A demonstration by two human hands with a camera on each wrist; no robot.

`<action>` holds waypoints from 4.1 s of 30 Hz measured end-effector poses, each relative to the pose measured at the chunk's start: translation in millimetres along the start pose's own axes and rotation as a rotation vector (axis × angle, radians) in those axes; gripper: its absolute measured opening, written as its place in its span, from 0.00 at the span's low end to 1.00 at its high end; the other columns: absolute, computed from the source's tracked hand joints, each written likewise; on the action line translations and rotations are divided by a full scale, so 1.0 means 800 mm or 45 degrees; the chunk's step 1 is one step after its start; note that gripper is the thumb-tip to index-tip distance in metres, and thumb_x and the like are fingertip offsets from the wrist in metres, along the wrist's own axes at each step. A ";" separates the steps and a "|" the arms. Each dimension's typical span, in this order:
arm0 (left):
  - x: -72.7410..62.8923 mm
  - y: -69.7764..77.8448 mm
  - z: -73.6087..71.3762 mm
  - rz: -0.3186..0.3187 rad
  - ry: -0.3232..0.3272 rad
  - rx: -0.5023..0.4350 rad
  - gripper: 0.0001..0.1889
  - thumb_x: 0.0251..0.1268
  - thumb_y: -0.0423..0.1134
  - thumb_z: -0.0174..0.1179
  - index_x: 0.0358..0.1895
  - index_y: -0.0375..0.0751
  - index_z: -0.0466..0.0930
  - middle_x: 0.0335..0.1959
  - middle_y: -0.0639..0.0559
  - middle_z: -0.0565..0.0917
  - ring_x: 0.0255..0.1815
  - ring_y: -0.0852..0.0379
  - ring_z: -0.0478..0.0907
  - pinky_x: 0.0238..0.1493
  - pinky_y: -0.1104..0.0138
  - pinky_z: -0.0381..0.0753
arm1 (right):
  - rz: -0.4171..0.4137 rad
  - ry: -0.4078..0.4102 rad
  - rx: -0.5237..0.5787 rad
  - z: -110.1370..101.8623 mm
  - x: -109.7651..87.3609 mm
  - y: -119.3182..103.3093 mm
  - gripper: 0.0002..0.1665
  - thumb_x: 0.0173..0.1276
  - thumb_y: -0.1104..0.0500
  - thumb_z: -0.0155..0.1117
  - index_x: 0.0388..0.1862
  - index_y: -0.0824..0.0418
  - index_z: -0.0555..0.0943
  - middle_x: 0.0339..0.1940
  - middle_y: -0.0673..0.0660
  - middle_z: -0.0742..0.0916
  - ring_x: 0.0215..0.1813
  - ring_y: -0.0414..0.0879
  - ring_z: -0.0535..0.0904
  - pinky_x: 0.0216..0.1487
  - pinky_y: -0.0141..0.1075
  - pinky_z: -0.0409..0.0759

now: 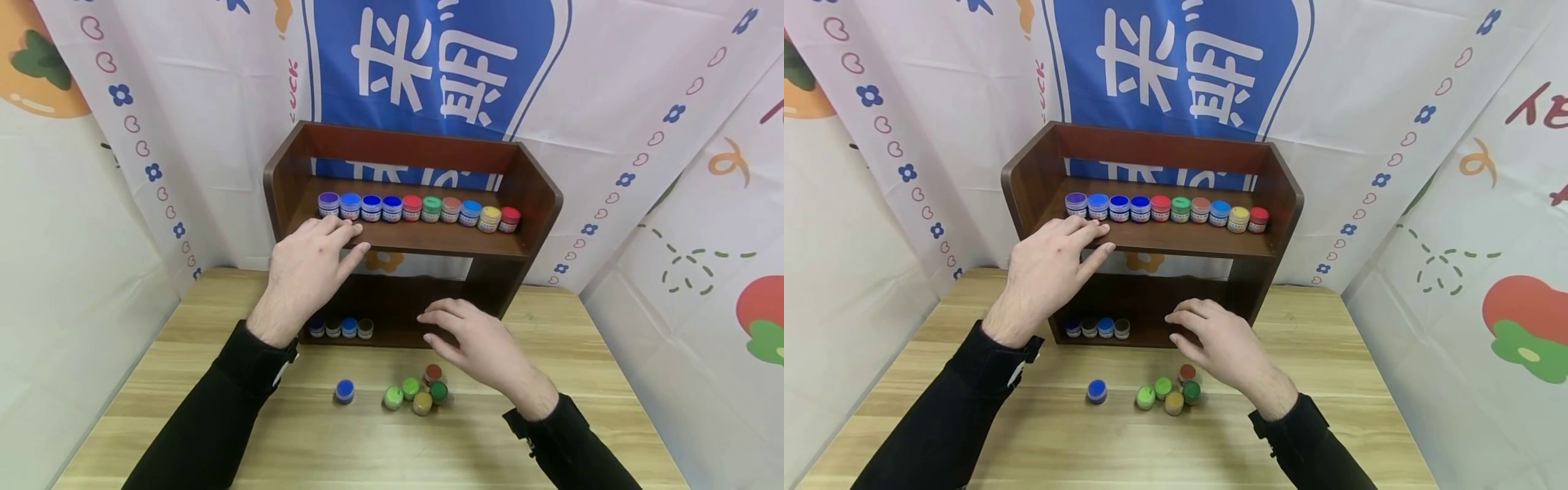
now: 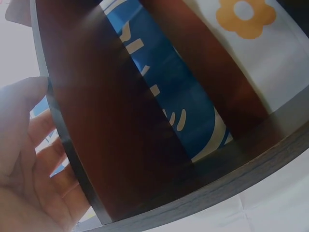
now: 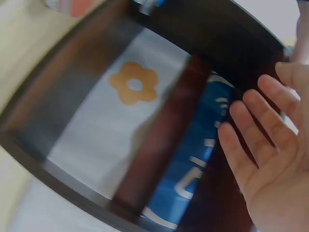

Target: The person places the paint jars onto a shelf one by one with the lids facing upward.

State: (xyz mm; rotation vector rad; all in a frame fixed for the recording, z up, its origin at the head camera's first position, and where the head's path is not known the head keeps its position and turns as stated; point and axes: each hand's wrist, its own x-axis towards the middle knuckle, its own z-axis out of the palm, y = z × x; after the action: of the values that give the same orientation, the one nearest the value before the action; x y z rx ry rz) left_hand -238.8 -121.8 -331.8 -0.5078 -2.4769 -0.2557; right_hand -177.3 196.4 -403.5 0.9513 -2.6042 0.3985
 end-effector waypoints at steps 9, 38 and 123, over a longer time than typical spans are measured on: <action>0.000 0.001 0.000 -0.023 -0.031 -0.012 0.26 0.90 0.62 0.65 0.75 0.52 0.91 0.63 0.46 0.94 0.63 0.42 0.93 0.51 0.50 0.99 | 0.055 -0.286 0.146 0.045 -0.013 0.025 0.18 0.85 0.53 0.78 0.69 0.49 0.93 0.65 0.48 0.93 0.66 0.44 0.92 0.67 0.45 0.96; -0.001 0.002 -0.002 -0.007 -0.008 -0.004 0.27 0.90 0.63 0.65 0.75 0.51 0.91 0.62 0.46 0.94 0.62 0.42 0.93 0.52 0.52 0.99 | 0.054 -0.449 0.224 0.107 -0.044 0.051 0.06 0.84 0.57 0.79 0.55 0.50 0.95 0.53 0.44 0.93 0.52 0.34 0.88 0.54 0.34 0.92; -0.002 0.005 0.000 -0.042 -0.021 0.000 0.26 0.90 0.62 0.65 0.75 0.51 0.90 0.64 0.45 0.94 0.65 0.41 0.93 0.55 0.51 0.99 | 0.543 -0.105 -0.027 0.106 -0.009 0.059 0.17 0.85 0.52 0.78 0.62 0.62 0.92 0.54 0.61 0.93 0.51 0.56 0.94 0.54 0.52 0.96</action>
State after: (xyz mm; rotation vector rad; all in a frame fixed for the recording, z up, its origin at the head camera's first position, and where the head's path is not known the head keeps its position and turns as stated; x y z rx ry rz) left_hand -235.8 -118.8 -332.7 -0.4709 -2.5031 -0.2658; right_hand -222.0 203.8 -489.7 0.4045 -2.8761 0.4413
